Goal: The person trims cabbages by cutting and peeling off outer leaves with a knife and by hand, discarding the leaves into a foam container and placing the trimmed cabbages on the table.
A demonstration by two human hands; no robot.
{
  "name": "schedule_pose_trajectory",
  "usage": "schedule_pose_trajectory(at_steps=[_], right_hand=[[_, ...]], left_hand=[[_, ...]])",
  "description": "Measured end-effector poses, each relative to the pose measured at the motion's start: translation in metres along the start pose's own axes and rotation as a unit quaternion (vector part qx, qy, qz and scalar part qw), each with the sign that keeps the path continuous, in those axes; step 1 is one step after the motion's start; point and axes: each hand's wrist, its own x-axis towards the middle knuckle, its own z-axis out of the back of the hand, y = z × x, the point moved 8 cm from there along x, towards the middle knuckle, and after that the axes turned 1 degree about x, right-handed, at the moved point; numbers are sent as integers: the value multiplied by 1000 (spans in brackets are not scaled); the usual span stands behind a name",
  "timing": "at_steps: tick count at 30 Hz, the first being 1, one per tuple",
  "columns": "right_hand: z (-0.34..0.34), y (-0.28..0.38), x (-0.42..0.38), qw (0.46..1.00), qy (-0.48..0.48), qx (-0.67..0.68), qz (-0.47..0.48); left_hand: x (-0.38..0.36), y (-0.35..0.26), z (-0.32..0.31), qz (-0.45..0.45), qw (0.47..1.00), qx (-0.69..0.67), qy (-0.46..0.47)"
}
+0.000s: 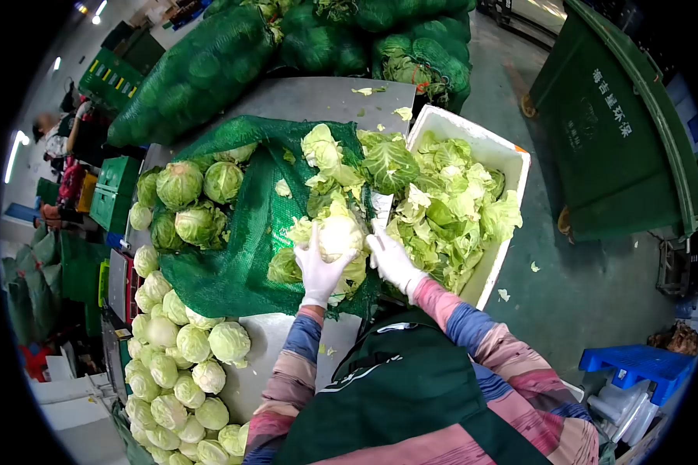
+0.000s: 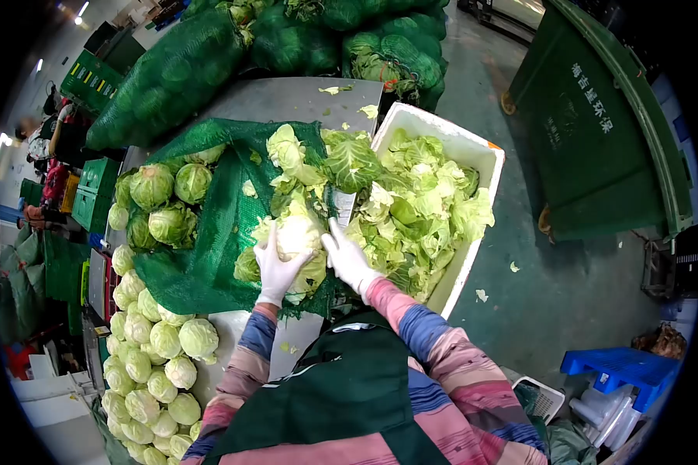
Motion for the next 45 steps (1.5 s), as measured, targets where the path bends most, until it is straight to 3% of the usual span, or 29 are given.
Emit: schedule_pose_trajectory(at_steps=[2, 4, 5, 7, 11, 17, 21, 23, 24, 25, 27, 28, 29, 30, 31, 32, 34, 35, 37, 39, 41, 42, 43, 45], right_hand=[[-20, -5, 9, 1000, 23, -9, 14], [-16, 0, 18, 973, -85, -197, 90], [-14, -7, 20, 973, -89, -194, 89], [-11, 6, 14, 973, -35, -215, 80], [-12, 18, 10, 965, -31, -253, 60], [-2, 25, 32, 971, -63, -213, 90], [58, -41, 62, 978, -134, -156, -13], [93, -68, 59, 977, -166, -123, -60], [112, -82, 58, 975, -179, -99, -89], [120, -84, 54, 972, -185, -58, -132], [137, -27, 32, 925, -323, -200, 7], [136, -31, 38, 931, -293, -219, -6], [121, 4, 28, 958, -254, -131, 14], [92, 49, 8, 983, -176, 38, 45], [66, 78, 0, 987, -94, 104, 74], [42, 90, -2, 988, -25, 124, 87], [11, 111, -10, 984, 40, 129, 120], [2, 118, -14, 983, 71, 127, 110], [-12, 118, -19, 974, 133, 164, 82], [-20, 109, -21, 978, 112, 125, 126], [-10, 121, -29, 954, -6, -22, 298], [-10, 110, -30, 990, 44, 82, 105], [-9, 92, -19, 988, 16, 57, 140], [-7, 68, -14, 994, 9, 12, 109]], left_hand=[[10, -2, -6, -25, 996, 69, 56], [14, -12, -15, -109, 989, 73, 70], [15, -17, -19, -152, 983, 74, 78], [17, -25, -15, -152, 983, 80, 70], [16, -27, -14, -106, 985, 85, 102], [11, -8, -10, -82, 996, 26, 28], [-12, 12, -2, -105, 993, -40, -23], [-15, 36, 4, -29, 986, -156, -43], [-17, 43, -2, 50, 933, -357, -4], [-18, 45, 2, 52, 901, -430, 22], [-26, 50, 11, 99, 874, -473, 46], [-28, 51, 8, 108, 840, -528, 57], [-30, 49, 10, 109, 840, -529, 54], [-32, 39, 7, 126, 758, -634, 87], [-34, 25, 5, 138, 661, -728, 119], [-34, 16, 9, 137, 660, -729, 117], [-43, -3, -1, 237, 519, -808, 147], [-45, -9, 0, 235, 520, -809, 146], [-53, -30, 1, 200, 404, -868, 207], [-61, -22, -3, 219, 399, -872, 182], [-70, -13, -6, 276, 379, -872, 139], [-76, -9, -5, 311, 373, -867, 107], [-77, -4, -3, 288, 356, -881, 119], [-71, 9, 18, 252, 408, -871, 104]])
